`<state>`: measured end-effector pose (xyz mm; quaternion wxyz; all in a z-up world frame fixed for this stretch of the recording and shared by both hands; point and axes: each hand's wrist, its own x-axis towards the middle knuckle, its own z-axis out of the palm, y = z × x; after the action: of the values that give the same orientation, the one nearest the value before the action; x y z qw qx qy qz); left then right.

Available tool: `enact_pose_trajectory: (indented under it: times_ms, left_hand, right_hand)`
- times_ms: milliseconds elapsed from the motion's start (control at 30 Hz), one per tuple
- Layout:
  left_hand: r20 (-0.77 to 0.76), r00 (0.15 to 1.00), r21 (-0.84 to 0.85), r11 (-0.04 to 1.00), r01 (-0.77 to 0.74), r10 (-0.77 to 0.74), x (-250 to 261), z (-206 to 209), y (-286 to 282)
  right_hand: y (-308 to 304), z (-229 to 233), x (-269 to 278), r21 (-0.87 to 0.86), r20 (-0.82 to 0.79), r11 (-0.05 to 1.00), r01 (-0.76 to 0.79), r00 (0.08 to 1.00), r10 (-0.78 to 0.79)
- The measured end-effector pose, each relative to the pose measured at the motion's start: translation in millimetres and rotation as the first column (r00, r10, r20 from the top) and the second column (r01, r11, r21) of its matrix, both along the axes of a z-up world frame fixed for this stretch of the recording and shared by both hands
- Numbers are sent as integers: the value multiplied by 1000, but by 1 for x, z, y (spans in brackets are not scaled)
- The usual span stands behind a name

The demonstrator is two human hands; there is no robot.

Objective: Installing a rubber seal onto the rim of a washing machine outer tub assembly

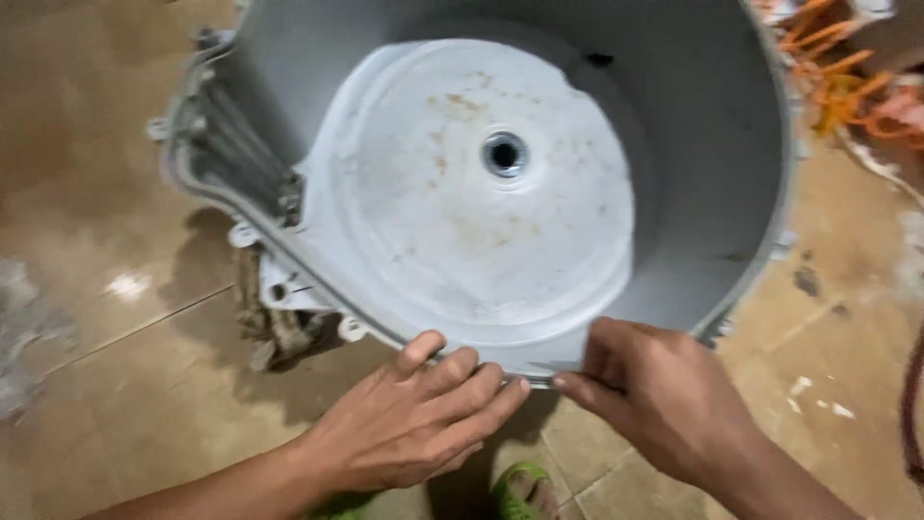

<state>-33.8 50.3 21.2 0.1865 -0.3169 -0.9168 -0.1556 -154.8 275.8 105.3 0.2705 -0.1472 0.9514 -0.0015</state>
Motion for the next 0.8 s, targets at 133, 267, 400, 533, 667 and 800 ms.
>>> enact_pose_trajectory:
  times_ms: [133, 267, 400, 533, 667, 800]
  left_hand:
    - [30, 998, 24, 998, 52, -53, -9, -1, 6]
    - [3, 999, -11, 999, 32, -32, -11, 1, 8]
    - [30, 999, 34, 999, 35, -36, -14, 2, 9]
    - [71, 996, 57, 997, 47, -51, -15, 3, 9]
    - [113, 991, 78, 995, 59, -67, -20, 4, 14]
    - [156, 980, 39, 992, 120, -125, -34, 13, 24]
  right_hand:
    - [12, -6, 0, -47, -65, 995, -93, 994, 89]
    - [38, -9, -8, -198, -168, 962, -185, 974, 153]
    - [61, -11, -23, -185, -217, 935, -303, 940, 262]
    - [74, -1, -47, -86, -101, 967, -242, 967, 233]
    - [83, 3, -61, -93, -52, 955, -280, 960, 276]
    - [95, -1, -72, -208, -59, 914, -348, 937, 343]
